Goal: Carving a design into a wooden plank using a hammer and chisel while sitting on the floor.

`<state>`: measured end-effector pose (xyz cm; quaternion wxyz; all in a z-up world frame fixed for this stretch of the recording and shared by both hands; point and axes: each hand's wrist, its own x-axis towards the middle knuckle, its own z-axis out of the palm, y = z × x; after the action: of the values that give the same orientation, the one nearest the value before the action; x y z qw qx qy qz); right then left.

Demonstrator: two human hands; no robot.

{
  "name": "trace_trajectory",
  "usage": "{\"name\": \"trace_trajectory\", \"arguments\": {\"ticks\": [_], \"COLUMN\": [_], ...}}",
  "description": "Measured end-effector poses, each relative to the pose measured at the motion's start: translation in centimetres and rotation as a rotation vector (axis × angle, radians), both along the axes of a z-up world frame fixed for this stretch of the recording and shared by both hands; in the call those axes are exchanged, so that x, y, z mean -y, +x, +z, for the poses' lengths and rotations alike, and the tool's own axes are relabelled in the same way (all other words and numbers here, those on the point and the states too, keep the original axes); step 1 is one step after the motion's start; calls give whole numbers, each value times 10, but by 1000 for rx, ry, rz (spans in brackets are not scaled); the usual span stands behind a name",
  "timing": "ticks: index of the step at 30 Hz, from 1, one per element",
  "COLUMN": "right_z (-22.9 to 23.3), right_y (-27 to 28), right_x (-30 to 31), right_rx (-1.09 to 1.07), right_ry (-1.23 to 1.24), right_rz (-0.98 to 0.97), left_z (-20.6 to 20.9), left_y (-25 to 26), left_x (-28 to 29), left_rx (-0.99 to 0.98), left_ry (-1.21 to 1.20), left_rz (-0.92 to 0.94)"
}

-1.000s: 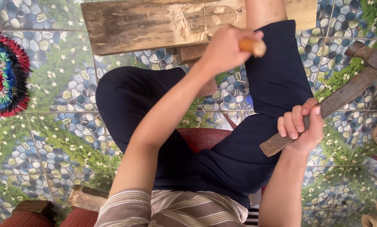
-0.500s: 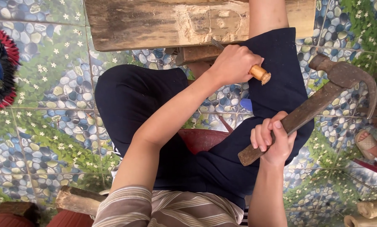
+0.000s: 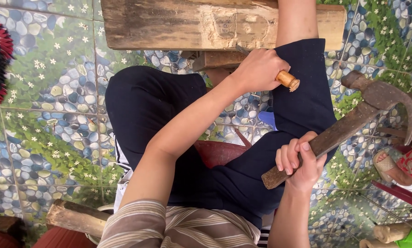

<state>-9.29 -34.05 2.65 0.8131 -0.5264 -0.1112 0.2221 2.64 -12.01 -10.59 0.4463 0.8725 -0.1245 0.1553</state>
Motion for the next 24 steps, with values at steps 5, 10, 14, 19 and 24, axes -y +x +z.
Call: {"name": "trace_trajectory", "arguments": {"ticks": [5,10,14,19,24], "right_z": [4,38,29,11,43], "right_y": [-7,-32,-48,-37,-17], "right_x": [-5,-39,-50,-65,-33], "right_rx": [31,-76,-25,-124,96], "right_ry": [-3,-71,-85,-205,-141], "right_rz": [9,-44,-111,-99,-67], "left_z": [-3,16,23,29,32], "left_y": [1,1,-2,-3,-5], "left_x": [-2,-1,-7,-12,-17], "left_rx": [-25,-44,-54,-45,-55], "left_ry": [-21,19,-96,-122,-200], "left_rz": [-24,29,44,78,67]}}
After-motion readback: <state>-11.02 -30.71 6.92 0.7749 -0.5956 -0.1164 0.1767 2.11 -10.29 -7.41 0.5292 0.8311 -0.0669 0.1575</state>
